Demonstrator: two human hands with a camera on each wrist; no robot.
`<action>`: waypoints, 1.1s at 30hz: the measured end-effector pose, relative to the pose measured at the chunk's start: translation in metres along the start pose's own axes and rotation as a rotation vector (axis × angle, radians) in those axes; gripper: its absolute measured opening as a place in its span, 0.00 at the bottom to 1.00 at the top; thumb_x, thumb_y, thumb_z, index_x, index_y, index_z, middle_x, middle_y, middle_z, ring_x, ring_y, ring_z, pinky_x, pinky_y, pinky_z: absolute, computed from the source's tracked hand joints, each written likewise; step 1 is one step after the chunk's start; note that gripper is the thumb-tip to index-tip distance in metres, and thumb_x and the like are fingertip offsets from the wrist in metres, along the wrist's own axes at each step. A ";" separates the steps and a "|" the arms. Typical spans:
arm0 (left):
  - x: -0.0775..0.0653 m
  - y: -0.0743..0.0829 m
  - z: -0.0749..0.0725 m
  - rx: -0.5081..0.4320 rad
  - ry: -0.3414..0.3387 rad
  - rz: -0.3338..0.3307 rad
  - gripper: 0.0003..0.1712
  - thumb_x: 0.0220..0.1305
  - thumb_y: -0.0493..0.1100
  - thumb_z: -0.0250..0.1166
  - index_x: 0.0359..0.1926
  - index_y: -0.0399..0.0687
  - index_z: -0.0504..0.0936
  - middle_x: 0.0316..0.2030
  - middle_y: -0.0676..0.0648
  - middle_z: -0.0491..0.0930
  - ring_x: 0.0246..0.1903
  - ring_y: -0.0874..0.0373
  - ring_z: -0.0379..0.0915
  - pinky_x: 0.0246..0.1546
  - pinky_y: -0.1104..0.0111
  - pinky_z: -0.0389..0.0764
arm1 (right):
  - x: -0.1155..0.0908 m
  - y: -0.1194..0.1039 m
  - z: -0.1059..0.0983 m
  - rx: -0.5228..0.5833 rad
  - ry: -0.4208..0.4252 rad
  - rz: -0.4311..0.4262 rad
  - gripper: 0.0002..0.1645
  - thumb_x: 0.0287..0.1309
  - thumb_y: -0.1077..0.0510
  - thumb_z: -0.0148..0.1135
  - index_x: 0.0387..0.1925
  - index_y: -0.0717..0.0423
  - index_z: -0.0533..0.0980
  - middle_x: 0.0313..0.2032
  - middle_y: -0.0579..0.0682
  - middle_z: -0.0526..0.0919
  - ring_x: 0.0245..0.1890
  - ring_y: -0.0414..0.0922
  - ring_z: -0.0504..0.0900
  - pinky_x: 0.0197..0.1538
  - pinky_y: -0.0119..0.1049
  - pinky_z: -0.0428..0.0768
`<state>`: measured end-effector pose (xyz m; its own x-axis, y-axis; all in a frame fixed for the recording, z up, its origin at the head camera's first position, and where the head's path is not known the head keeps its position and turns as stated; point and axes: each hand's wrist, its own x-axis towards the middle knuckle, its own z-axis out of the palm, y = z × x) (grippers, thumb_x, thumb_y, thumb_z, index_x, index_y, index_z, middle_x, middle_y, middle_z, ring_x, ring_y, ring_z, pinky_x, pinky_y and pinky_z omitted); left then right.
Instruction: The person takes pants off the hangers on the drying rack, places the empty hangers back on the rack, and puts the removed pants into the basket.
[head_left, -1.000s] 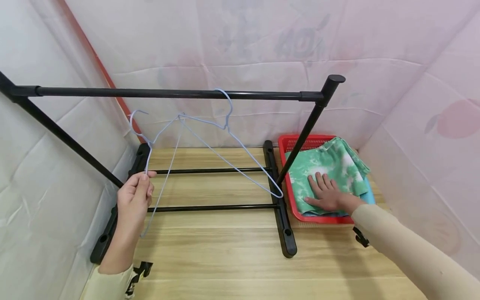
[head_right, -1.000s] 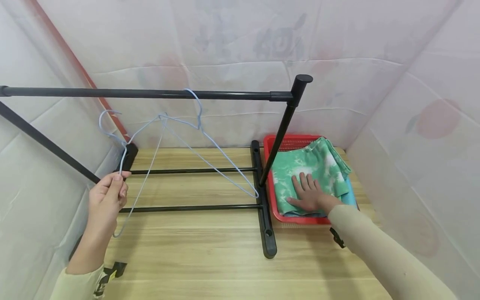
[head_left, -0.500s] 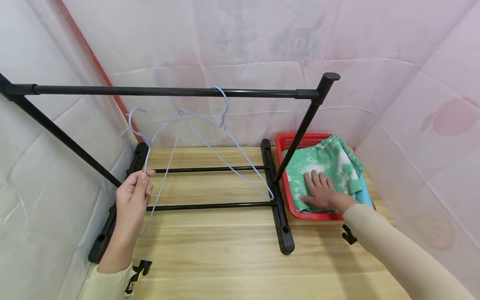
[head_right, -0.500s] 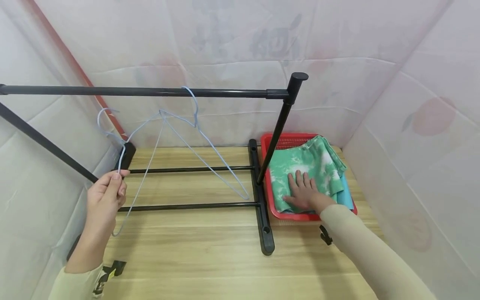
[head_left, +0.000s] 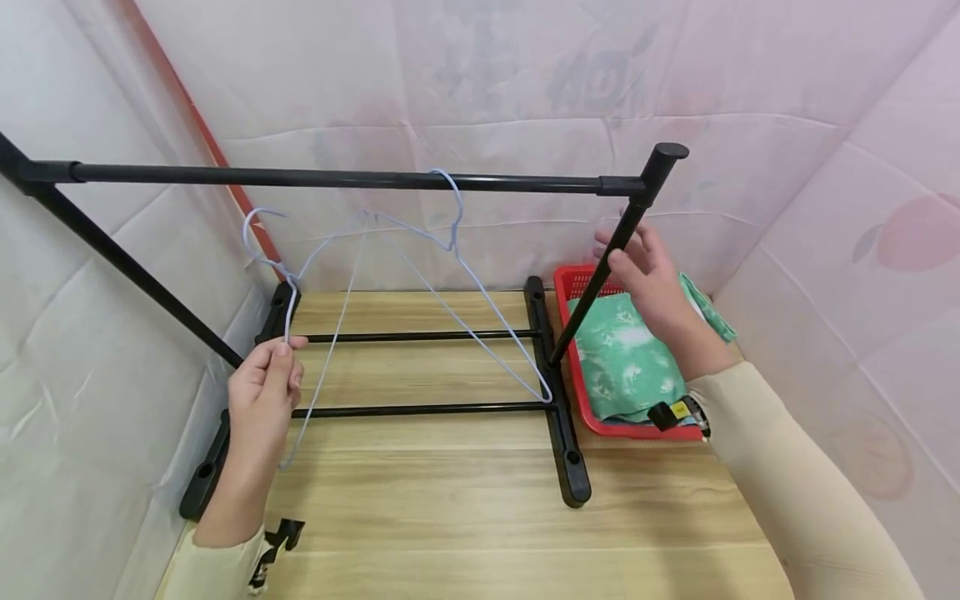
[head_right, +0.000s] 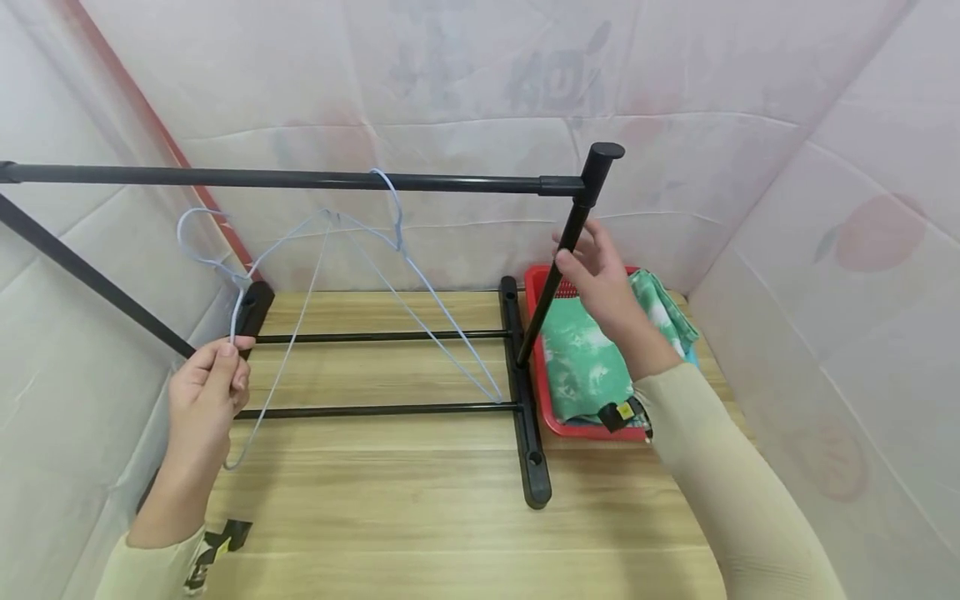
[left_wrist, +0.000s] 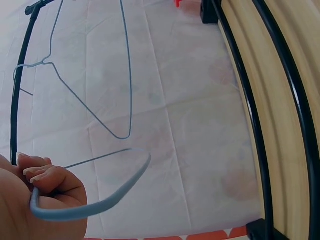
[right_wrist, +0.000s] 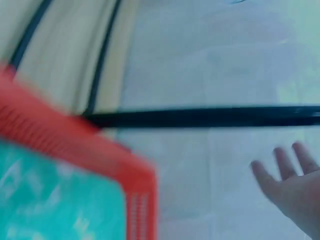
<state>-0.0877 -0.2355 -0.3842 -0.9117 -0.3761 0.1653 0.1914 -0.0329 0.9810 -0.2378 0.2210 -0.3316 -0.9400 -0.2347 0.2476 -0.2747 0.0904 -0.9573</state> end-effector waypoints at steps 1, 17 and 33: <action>0.000 0.000 0.000 -0.012 0.002 0.002 0.18 0.76 0.48 0.54 0.45 0.37 0.80 0.20 0.49 0.66 0.16 0.62 0.56 0.13 0.72 0.56 | 0.004 -0.003 0.003 0.058 0.005 -0.038 0.36 0.72 0.61 0.54 0.75 0.41 0.56 0.63 0.57 0.75 0.60 0.47 0.78 0.63 0.35 0.76; 0.003 0.021 0.009 -0.105 -0.009 0.063 0.18 0.76 0.47 0.55 0.45 0.33 0.79 0.20 0.49 0.66 0.16 0.61 0.56 0.13 0.72 0.53 | 0.007 0.005 0.014 0.147 0.081 -0.043 0.06 0.70 0.59 0.60 0.36 0.56 0.72 0.24 0.52 0.70 0.27 0.52 0.67 0.34 0.37 0.73; 0.017 0.035 0.010 -0.156 -0.005 0.122 0.17 0.75 0.44 0.56 0.43 0.30 0.80 0.18 0.49 0.67 0.16 0.61 0.56 0.12 0.73 0.51 | 0.012 0.011 0.023 0.294 0.067 -0.093 0.15 0.72 0.64 0.51 0.26 0.56 0.65 0.19 0.52 0.64 0.23 0.51 0.61 0.30 0.39 0.63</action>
<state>-0.0996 -0.2341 -0.3459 -0.8800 -0.3813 0.2833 0.3547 -0.1306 0.9258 -0.2471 0.1968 -0.3427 -0.9274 -0.1637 0.3364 -0.2995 -0.2141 -0.9298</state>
